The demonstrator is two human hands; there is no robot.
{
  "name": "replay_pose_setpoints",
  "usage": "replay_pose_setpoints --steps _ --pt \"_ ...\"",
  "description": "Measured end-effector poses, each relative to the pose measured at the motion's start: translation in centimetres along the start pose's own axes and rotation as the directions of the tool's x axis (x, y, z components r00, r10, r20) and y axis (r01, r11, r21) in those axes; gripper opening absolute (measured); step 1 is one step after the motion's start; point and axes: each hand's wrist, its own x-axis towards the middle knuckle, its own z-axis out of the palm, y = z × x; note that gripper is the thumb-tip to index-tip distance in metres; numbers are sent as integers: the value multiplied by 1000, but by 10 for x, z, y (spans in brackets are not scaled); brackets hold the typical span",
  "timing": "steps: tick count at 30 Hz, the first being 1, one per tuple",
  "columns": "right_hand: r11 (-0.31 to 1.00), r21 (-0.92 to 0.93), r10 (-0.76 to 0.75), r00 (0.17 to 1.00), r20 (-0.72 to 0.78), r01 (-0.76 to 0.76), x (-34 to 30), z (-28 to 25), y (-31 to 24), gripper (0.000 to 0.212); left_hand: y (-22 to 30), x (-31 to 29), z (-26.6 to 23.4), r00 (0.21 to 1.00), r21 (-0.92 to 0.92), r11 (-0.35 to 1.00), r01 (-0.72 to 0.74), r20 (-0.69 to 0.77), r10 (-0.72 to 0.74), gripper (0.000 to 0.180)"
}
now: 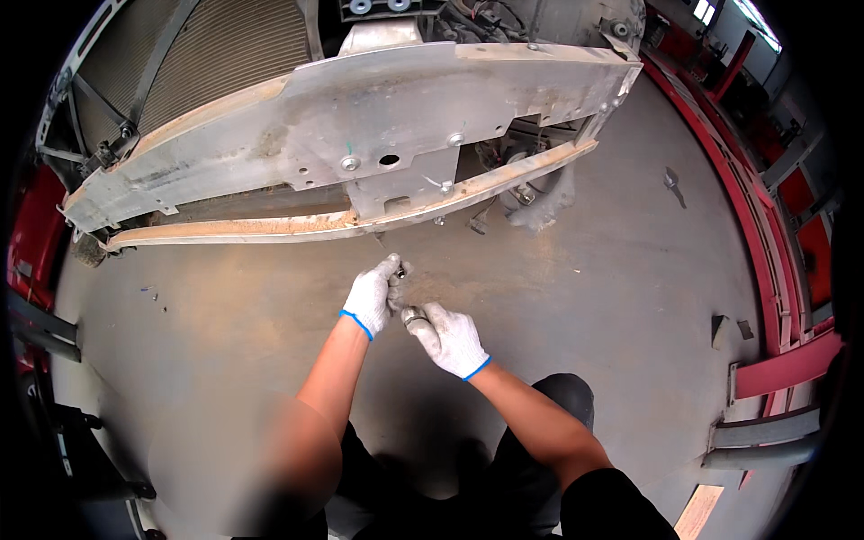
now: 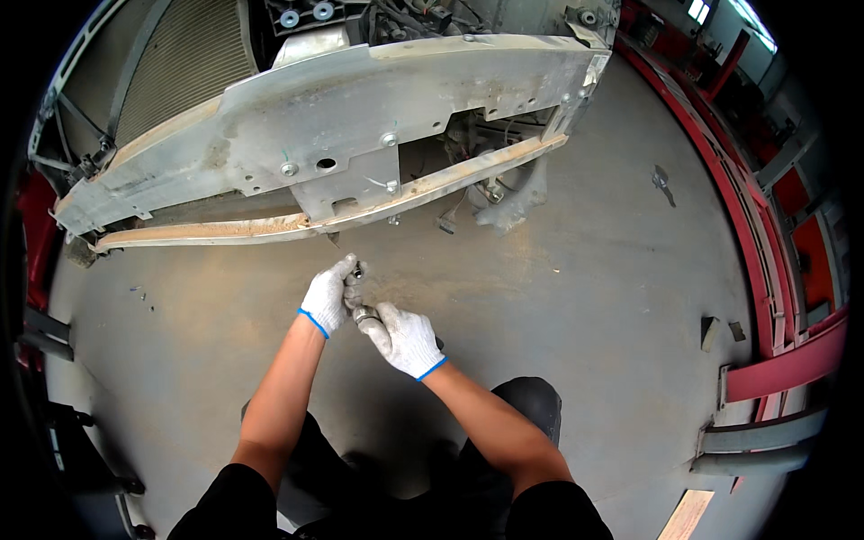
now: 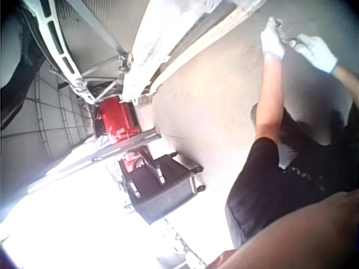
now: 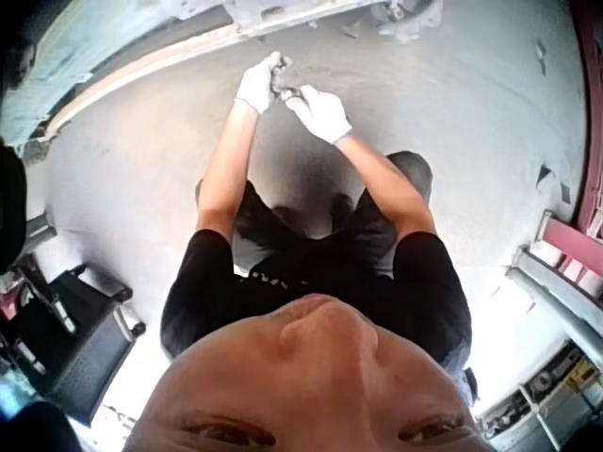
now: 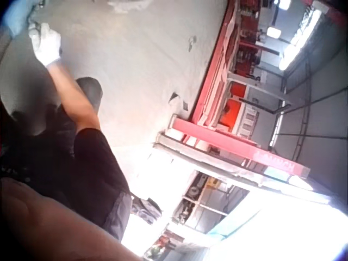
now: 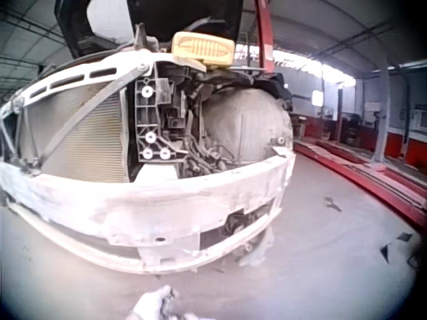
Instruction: The person is working on the front end of a car, specifically the radiator support area. They are seen removing and installing bolts and brackets using a ratchet and socket. The person also handles a metal beam and various small parts.
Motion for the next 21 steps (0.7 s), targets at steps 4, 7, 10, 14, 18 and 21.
replay_pose_setpoints --steps 4,7,10,14,18,21 --pt "974 -188 171 957 233 -128 -4 21 47 46 4 -16 12 999 85 996 -41 33 38 27" --pt "978 -103 191 980 63 -184 5 11 48 48 11 -22 12 989 193 971 -145 7 146 28" --pt "974 190 117 993 25 -120 20 -13 21 46 7 -30 8 978 335 925 -178 -39 203 28" --pt "955 297 48 995 -82 -22 29 -4 -11 36 -4 -55 27 977 269 944 -192 -43 210 26" --pt "827 542 139 988 61 -150 36 -5 -31 31 -9 -57 1 957 163 943 -290 65 284 27" --pt "870 491 118 986 -115 -47 41 -13 -49 27 5 -65 5 916 169 915 -366 238 322 35"
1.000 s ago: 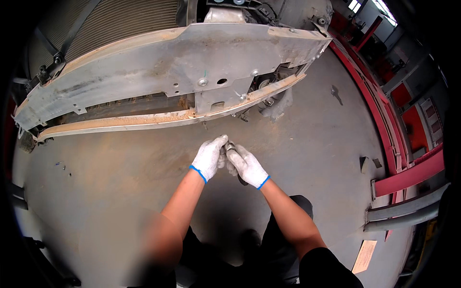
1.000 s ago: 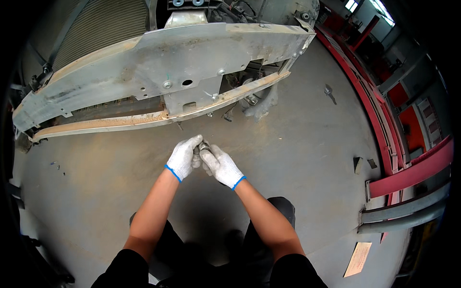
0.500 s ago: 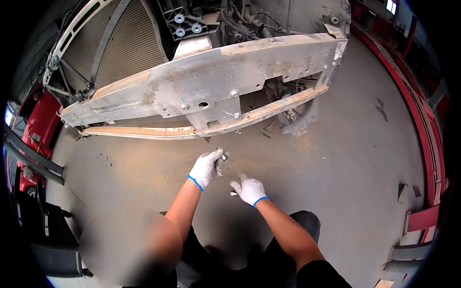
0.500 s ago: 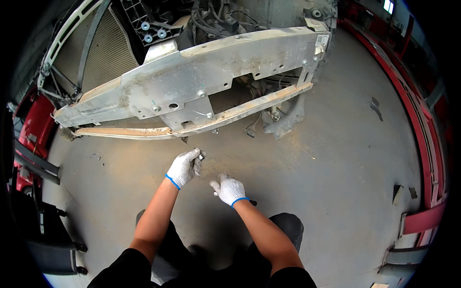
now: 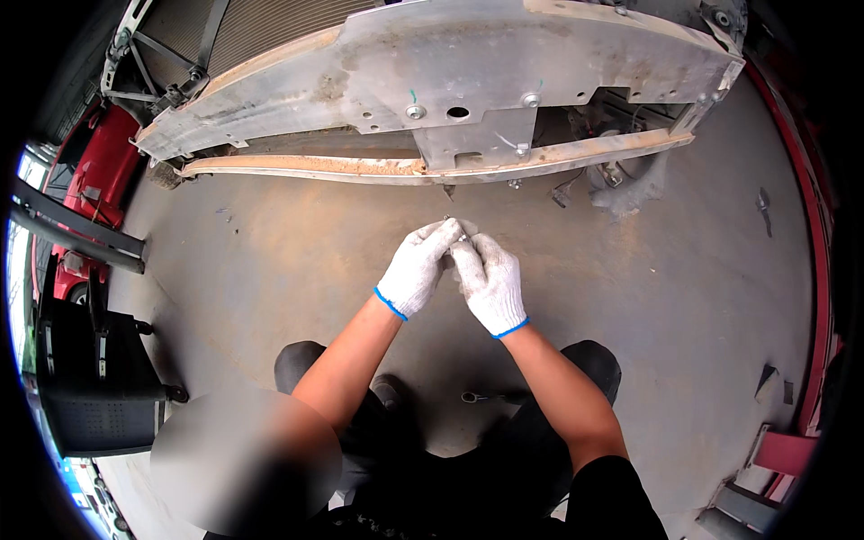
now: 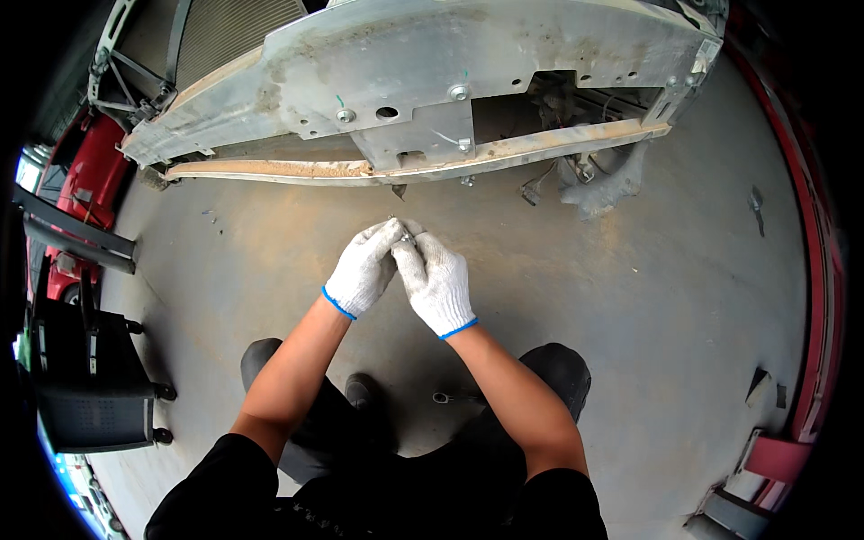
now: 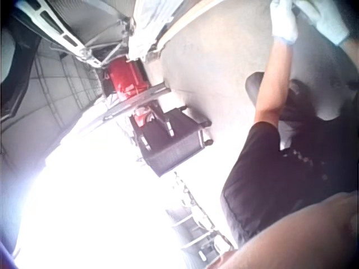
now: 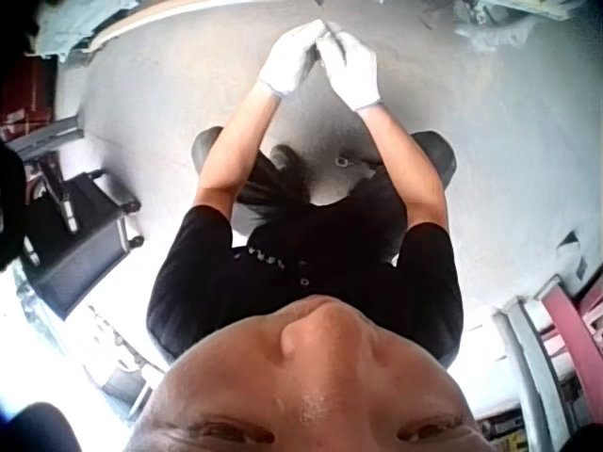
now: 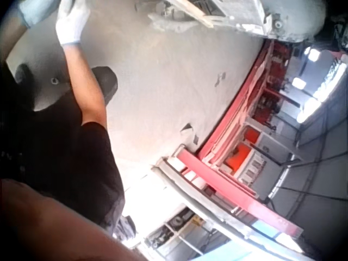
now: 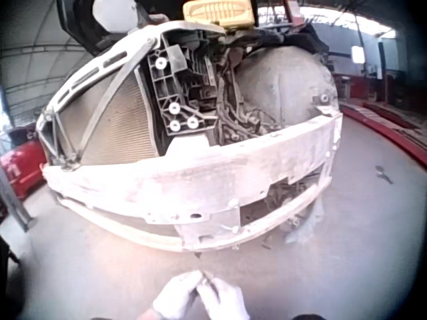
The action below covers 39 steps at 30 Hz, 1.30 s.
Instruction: The person is working on the front end of a car, specifically the radiator support area. They are seen removing and installing bolts and brackets using a ratchet and socket. The person also handles a metal beam and various small parts.
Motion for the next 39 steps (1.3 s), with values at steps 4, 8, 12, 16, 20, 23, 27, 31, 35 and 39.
replay_pose_setpoints --steps 4,8,12,16,20,23,27,31,35,39 --pt "963 -256 -148 963 -225 88 32 -3 -31 26 7 7 -7 997 -210 977 23 80 -6 43" --pt "870 -486 -258 916 -307 82 62 7 -38 27 1 21 -55 984 -80 985 154 -78 -160 40" --pt "828 -560 -289 860 -420 5 67 14 -39 31 -5 44 -77 989 -43 990 134 -52 -136 39" --pt "873 -486 -254 822 -510 -32 63 24 -44 27 -21 62 -96 988 12 991 133 -80 -132 39" --pt "883 -458 -199 801 -565 -104 66 35 -40 25 -14 65 -107 984 64 985 160 -90 -154 39" --pt "765 -625 -263 811 -522 -155 68 56 -42 24 -8 61 -119 987 71 988 137 -93 -130 41" --pt "569 -789 -358 794 -491 -231 60 44 -46 22 -9 62 -105 995 158 982 100 -36 -96 53" --pt "569 -775 -297 811 -504 -273 57 51 -41 27 -14 67 -120 996 226 970 92 -25 -89 51" --pt "840 -490 -65 855 -514 -231 64 49 -27 43 5 62 -125 997 236 969 80 -21 -77 49" --pt "926 -72 281 805 -523 -370 68 41 -32 46 -2 73 -124 1000 225 974 8 -27 -2 49"
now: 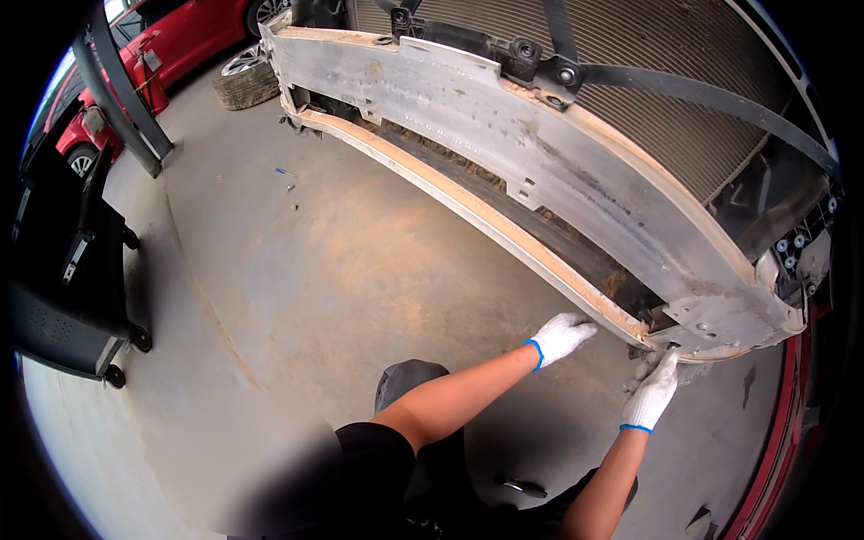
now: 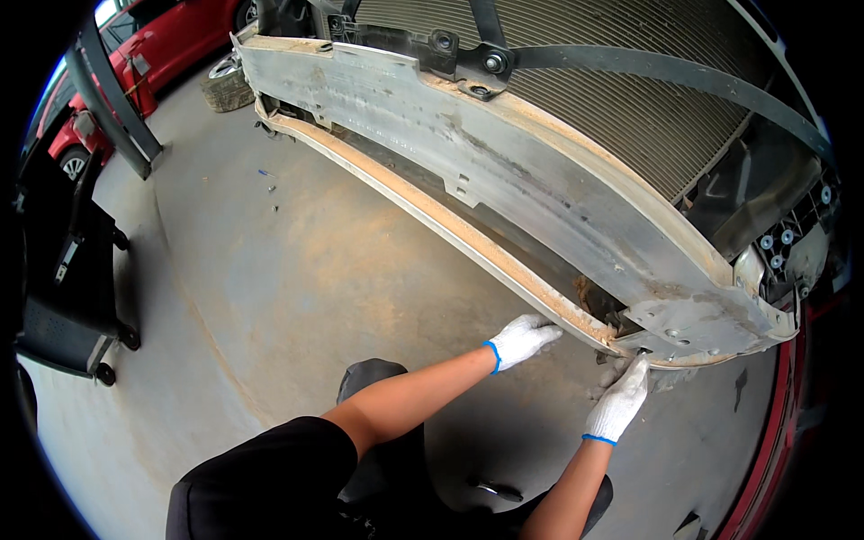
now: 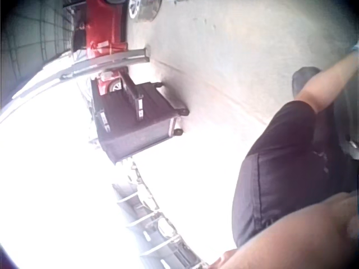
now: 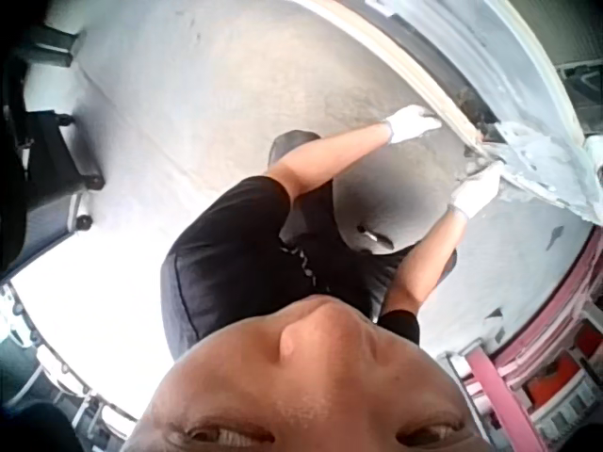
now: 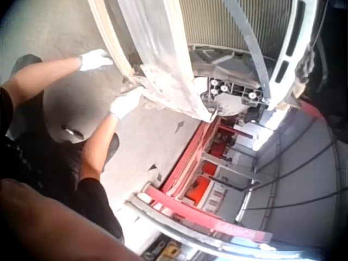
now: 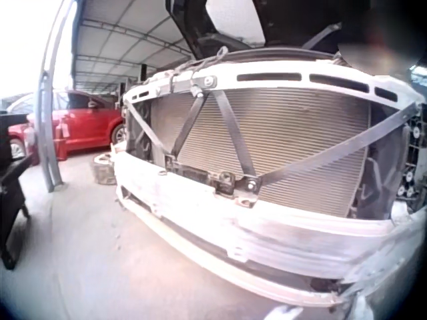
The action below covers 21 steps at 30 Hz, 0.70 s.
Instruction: The person is working on the front end of a car, specifically the radiator support area. They are seen removing and installing bolts and brackets using a ratchet and socket. The person also handles a metal beam and various small parts.
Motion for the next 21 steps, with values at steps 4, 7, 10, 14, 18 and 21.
replay_pose_setpoints --steps 4,7,10,14,18,21 --pt "773 -563 -411 907 -92 293 -1 -2 -4 35 6 3 0 999 17 1000 -2 37 1 46" --pt "527 -776 -602 797 -54 346 -11 2 -13 33 2 8 4 999 -31 1000 -2 47 4 42" --pt "457 -866 -473 880 -41 205 -14 0 -17 32 11 1 4 996 17 1000 1 87 -2 40" --pt "816 -532 -250 968 28 226 6 -8 3 40 5 6 16 990 -2 999 -44 134 43 40" --pt "975 98 183 973 138 -198 -9 -3 -21 39 4 0 17 994 21 999 -40 100 37 50" --pt "999 -42 7 997 74 -3 2 -13 -18 37 3 4 21 993 4 999 -32 116 31 45"
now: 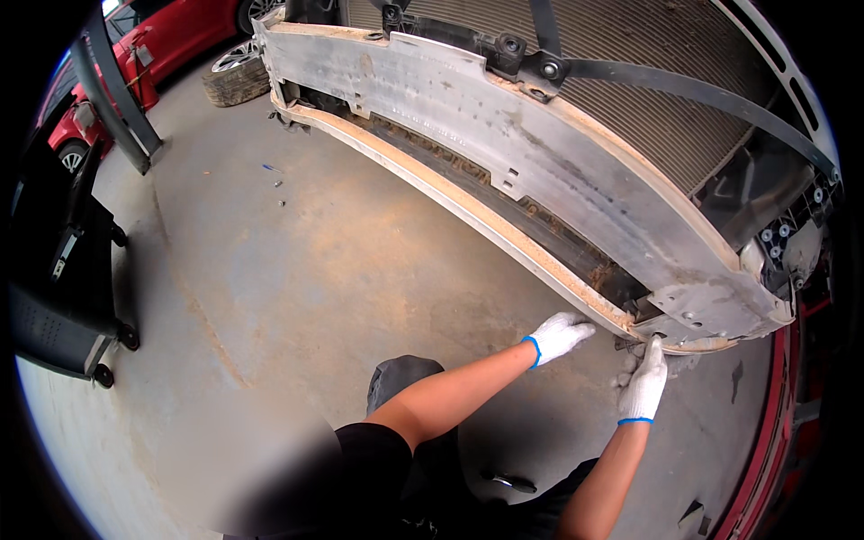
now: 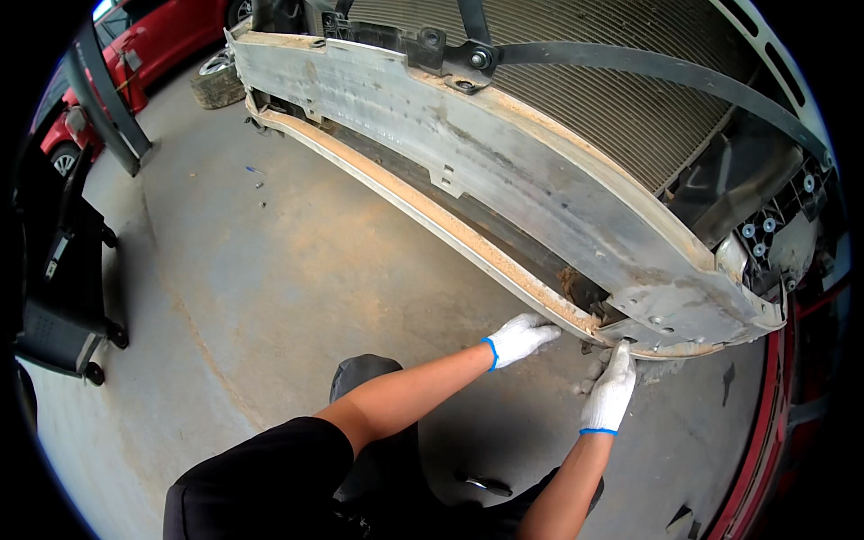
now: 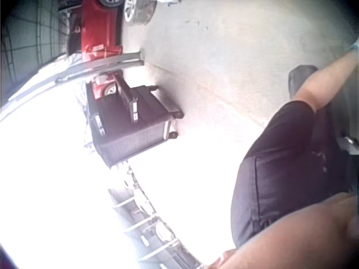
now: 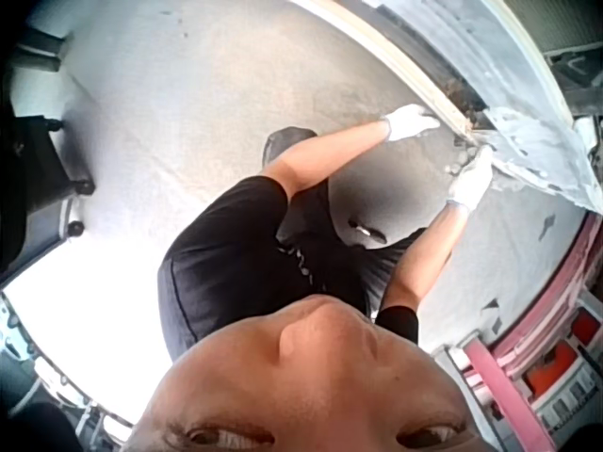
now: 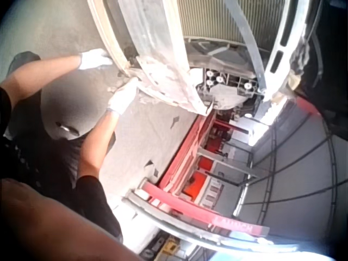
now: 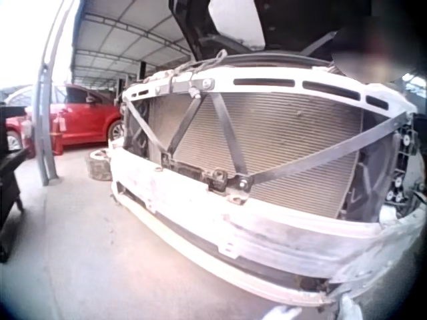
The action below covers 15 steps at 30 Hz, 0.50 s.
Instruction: The person is working on the front end of a car, specifically the radiator support area. They are seen removing and installing bolts and brackets using a ratchet and socket. The person also handles a metal beam and various small parts.
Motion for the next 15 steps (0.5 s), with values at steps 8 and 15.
replay_pose_setpoints --steps 8,15 --pt "789 -539 -363 931 -24 294 14 -2 30 33 -1 0 0 1000 31 999 22 -10 -22 49" --pt "991 -64 -117 993 5 117 -7 2 -2 41 0 -4 5 999 2 1000 15 -29 -15 54"
